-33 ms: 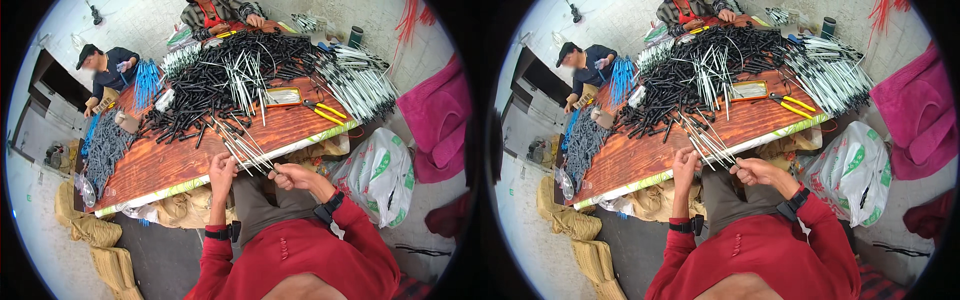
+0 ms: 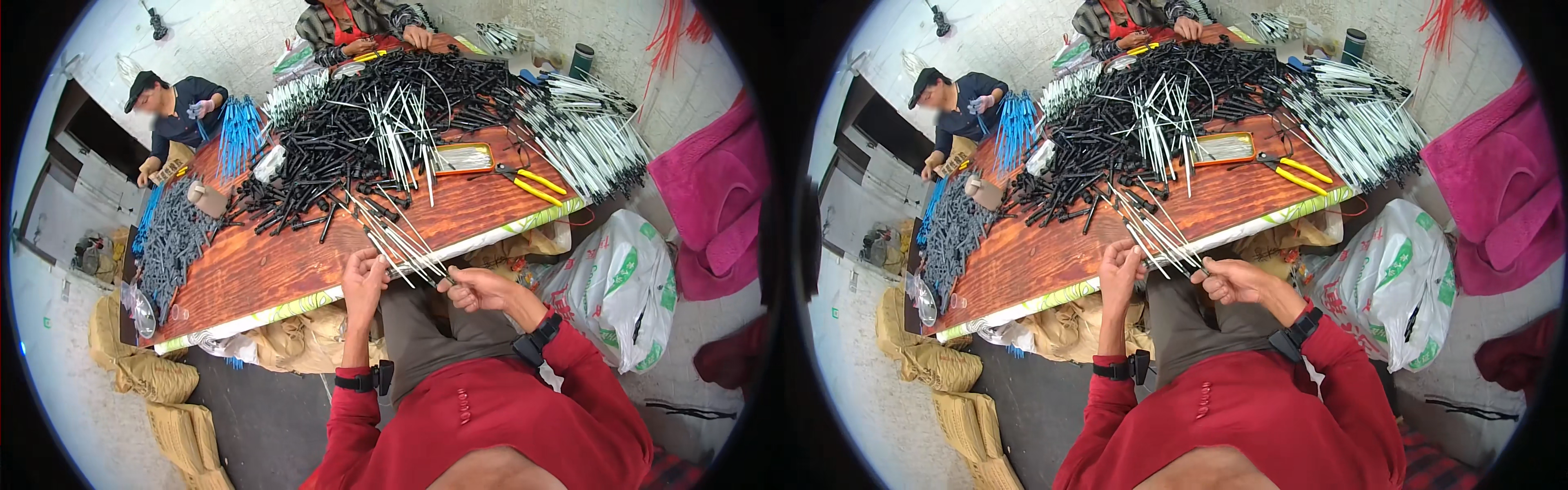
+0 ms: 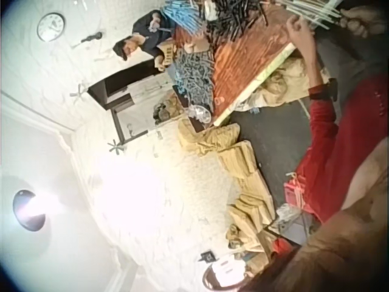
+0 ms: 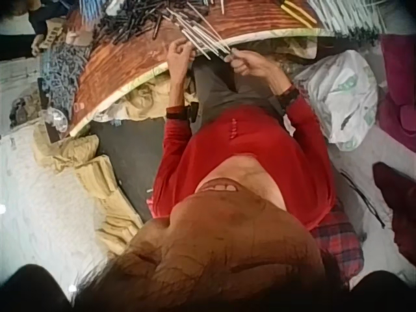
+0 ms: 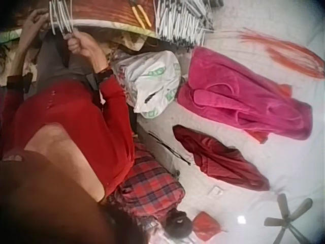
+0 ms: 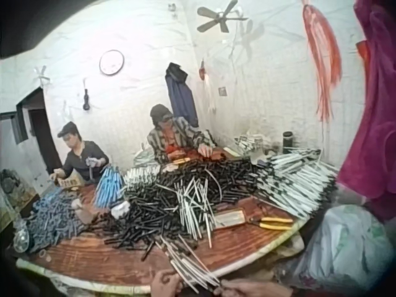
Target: Grouping and sorting thin white rods at a manufacturing workbench.
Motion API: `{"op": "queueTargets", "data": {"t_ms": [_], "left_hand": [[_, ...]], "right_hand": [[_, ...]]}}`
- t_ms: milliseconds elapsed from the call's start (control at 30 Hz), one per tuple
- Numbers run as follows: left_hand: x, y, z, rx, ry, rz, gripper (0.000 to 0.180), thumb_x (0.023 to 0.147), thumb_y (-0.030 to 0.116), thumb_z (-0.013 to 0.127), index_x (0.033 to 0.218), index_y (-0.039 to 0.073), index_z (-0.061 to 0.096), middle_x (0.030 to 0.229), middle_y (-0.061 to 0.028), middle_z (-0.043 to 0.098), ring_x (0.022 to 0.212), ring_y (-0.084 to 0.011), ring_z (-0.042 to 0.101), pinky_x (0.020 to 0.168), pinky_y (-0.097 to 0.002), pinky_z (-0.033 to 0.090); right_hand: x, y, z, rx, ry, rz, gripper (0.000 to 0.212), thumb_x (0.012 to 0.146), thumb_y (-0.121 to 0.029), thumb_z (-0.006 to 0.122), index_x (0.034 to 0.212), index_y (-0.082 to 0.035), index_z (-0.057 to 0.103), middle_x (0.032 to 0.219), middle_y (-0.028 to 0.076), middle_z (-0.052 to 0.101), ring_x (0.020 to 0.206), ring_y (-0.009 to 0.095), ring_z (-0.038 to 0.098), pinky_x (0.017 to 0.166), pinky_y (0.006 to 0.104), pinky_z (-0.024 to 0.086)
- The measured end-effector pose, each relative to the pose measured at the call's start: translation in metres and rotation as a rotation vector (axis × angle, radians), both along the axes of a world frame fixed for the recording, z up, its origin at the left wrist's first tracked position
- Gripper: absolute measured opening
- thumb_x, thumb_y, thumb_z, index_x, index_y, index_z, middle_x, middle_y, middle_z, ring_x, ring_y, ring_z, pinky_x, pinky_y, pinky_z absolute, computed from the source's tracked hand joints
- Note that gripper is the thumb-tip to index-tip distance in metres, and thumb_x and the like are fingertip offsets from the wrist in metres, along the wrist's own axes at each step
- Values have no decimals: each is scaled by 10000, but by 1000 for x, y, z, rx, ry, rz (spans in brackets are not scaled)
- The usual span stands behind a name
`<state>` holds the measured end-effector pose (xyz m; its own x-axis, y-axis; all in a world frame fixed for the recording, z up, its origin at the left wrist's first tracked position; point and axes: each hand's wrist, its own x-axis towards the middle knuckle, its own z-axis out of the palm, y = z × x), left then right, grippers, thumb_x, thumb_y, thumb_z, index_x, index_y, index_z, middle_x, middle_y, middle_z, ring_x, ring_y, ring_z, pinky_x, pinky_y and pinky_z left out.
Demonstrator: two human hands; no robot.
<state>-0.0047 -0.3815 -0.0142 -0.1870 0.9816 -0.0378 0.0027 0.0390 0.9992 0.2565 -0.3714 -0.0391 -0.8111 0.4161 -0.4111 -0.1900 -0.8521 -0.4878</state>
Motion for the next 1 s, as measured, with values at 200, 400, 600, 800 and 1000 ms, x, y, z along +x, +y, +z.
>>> {"op": "queueTargets", "data": {"t_ms": [200, 400, 600, 800, 1000], "left_hand": [[-21, 13, -1, 67, 55, 95, 252, 955, 147, 622, 1141, -5, 547, 878, -52, 664, 643, -67, 568, 567, -200, 465], [-88, 62, -8, 158, 67, 264, 277, 949, 123, 621, 1175, -17, 542, 1015, -75, 664, 767, -85, 596, 654, -220, 489], [-97, 101, -12, 83, -128, 251, 289, 948, 108, 617, 1198, -24, 554, 1091, -84, 658, 896, -116, 621, 802, -258, 519], [-79, 81, -22, 220, -204, 250, 295, 944, 133, 634, 1187, -19, 565, 1094, -89, 660, 910, -129, 633, 809, -271, 531], [-34, 46, -15, 171, 272, 128, 215, 922, 154, 670, 1068, 2, 624, 985, -46, 667, 862, -124, 630, 741, -280, 516]], "right_hand": [[-3, 7, -27, -260, 252, 49, 379, 1046, -415, 433, 1021, -63, 571, 645, -89, 318, 551, 36, 310, 476, 181, 288], [-13, 8, -33, -115, 323, 92, 277, 1032, -329, 508, 937, -78, 578, 629, -95, 337, 537, 26, 320, 465, 182, 275], [-20, 8, -11, 255, -19, 5, 289, 1003, -339, 563, 900, -70, 589, 621, -76, 399, 525, 31, 355, 466, 206, 292], [-21, 11, -14, 592, -297, -131, 290, 941, -324, 664, 857, -49, 625, 651, -36, 501, 544, 41, 409, 474, 220, 329], [-26, 22, -14, 661, -356, -216, 295, 939, -312, 672, 826, -44, 621, 673, -21, 534, 542, 36, 412, 476, 218, 327]]}}
